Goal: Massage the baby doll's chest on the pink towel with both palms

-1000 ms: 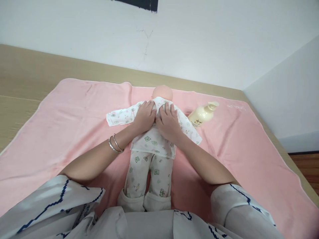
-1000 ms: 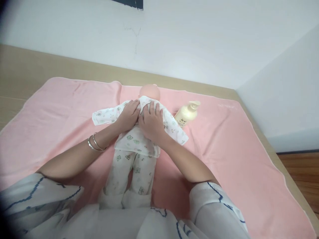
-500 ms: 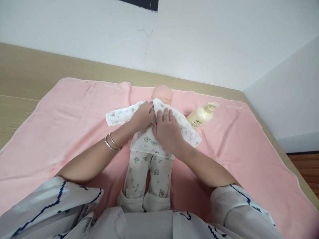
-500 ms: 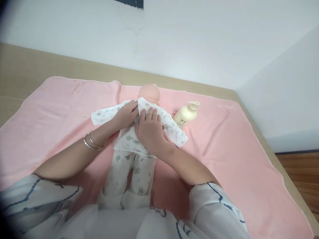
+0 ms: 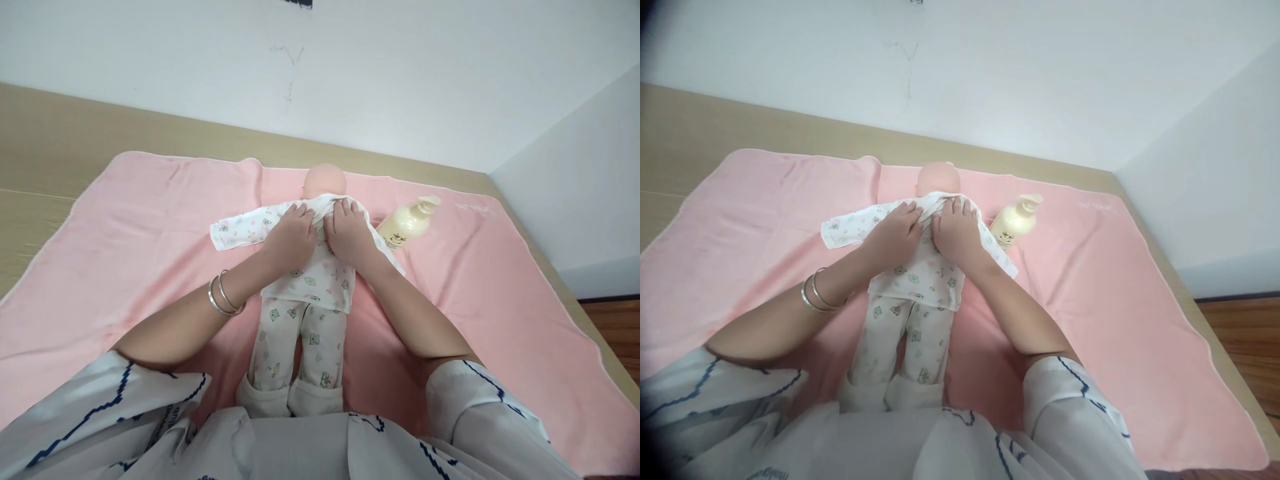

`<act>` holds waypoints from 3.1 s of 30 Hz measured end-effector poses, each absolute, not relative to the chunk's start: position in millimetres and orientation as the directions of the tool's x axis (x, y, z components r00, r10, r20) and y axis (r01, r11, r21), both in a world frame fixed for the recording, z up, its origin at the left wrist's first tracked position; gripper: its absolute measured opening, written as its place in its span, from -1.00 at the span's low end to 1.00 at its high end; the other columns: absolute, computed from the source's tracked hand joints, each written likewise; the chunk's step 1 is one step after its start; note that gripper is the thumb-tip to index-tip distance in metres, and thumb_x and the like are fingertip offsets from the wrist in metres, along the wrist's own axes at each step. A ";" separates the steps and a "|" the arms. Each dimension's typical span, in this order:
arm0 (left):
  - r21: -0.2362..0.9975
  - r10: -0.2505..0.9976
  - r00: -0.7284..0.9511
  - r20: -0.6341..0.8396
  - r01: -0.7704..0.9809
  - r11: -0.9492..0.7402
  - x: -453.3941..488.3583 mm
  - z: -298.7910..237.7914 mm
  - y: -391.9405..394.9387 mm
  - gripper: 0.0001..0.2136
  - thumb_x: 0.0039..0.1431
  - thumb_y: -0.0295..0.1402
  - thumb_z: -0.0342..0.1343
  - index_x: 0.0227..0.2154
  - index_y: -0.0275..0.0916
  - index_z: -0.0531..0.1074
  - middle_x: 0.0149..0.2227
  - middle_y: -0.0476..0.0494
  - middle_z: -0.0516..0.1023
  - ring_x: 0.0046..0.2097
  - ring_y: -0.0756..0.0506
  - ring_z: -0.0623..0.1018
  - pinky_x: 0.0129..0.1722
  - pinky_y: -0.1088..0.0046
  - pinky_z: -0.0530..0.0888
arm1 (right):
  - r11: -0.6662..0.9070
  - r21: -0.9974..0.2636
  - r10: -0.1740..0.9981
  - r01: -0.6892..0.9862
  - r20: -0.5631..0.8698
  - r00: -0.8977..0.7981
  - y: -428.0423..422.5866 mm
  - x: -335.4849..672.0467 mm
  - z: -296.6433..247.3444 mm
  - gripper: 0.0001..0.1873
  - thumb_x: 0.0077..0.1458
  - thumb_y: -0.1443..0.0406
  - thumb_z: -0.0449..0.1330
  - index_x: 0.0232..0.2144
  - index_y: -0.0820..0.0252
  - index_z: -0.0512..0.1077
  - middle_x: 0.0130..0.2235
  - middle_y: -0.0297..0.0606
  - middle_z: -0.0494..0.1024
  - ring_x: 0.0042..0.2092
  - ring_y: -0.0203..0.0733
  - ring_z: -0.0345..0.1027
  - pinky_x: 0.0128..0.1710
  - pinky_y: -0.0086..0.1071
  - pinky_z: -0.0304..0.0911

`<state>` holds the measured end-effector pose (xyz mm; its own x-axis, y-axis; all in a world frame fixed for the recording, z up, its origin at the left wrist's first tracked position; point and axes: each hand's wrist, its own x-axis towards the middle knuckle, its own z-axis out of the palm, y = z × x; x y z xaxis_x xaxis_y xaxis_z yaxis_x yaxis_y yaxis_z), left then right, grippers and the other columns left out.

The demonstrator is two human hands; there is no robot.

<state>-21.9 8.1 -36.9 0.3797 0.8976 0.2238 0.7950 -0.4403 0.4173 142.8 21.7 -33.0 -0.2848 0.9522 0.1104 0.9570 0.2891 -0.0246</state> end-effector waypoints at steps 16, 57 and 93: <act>0.574 0.923 0.219 0.317 0.730 -0.371 -23.5 -80.3 50.7 -0.52 0.42 -0.34 -0.25 0.20 -0.30 0.45 0.35 -0.31 0.48 0.40 -0.27 0.39 0.51 -0.01 0.21 | 0.295 -0.222 0.955 0.929 0.062 -0.289 -13.7 120.0 -22.6 -0.38 0.43 0.31 -0.13 0.39 0.56 0.26 0.47 0.30 0.24 0.54 0.31 0.03 0.49 0.17 0.07; 0.433 0.917 0.343 0.205 0.808 -0.399 -27.4 -57.8 28.8 -0.50 0.50 -0.32 -0.24 0.32 -0.53 0.30 0.41 -0.58 0.34 0.50 -0.36 0.28 0.54 -0.05 0.14 | 0.193 -0.273 0.980 0.942 0.097 -0.173 24.2 132.3 -39.6 -0.25 0.38 0.21 -0.09 0.46 0.62 0.09 0.53 0.28 0.08 0.58 0.24 -0.10 0.55 0.17 -0.13; 0.424 0.884 0.407 0.231 0.775 -0.468 -20.2 -48.0 7.5 -0.53 0.44 -0.40 -0.22 0.25 -0.40 0.41 0.34 -0.44 0.47 0.46 -0.34 0.34 0.50 -0.11 0.22 | 0.195 -0.187 0.981 0.963 0.055 -0.187 22.1 135.2 -28.9 -0.29 0.46 0.20 -0.12 0.47 0.61 0.08 0.54 0.24 0.09 0.56 0.31 -0.05 0.51 0.16 -0.04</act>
<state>-20.2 7.5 -48.0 0.4070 0.8838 0.2310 0.7754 -0.4679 0.4240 135.2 22.1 -28.9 -0.1875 0.9807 0.0549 0.9630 0.1945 -0.1866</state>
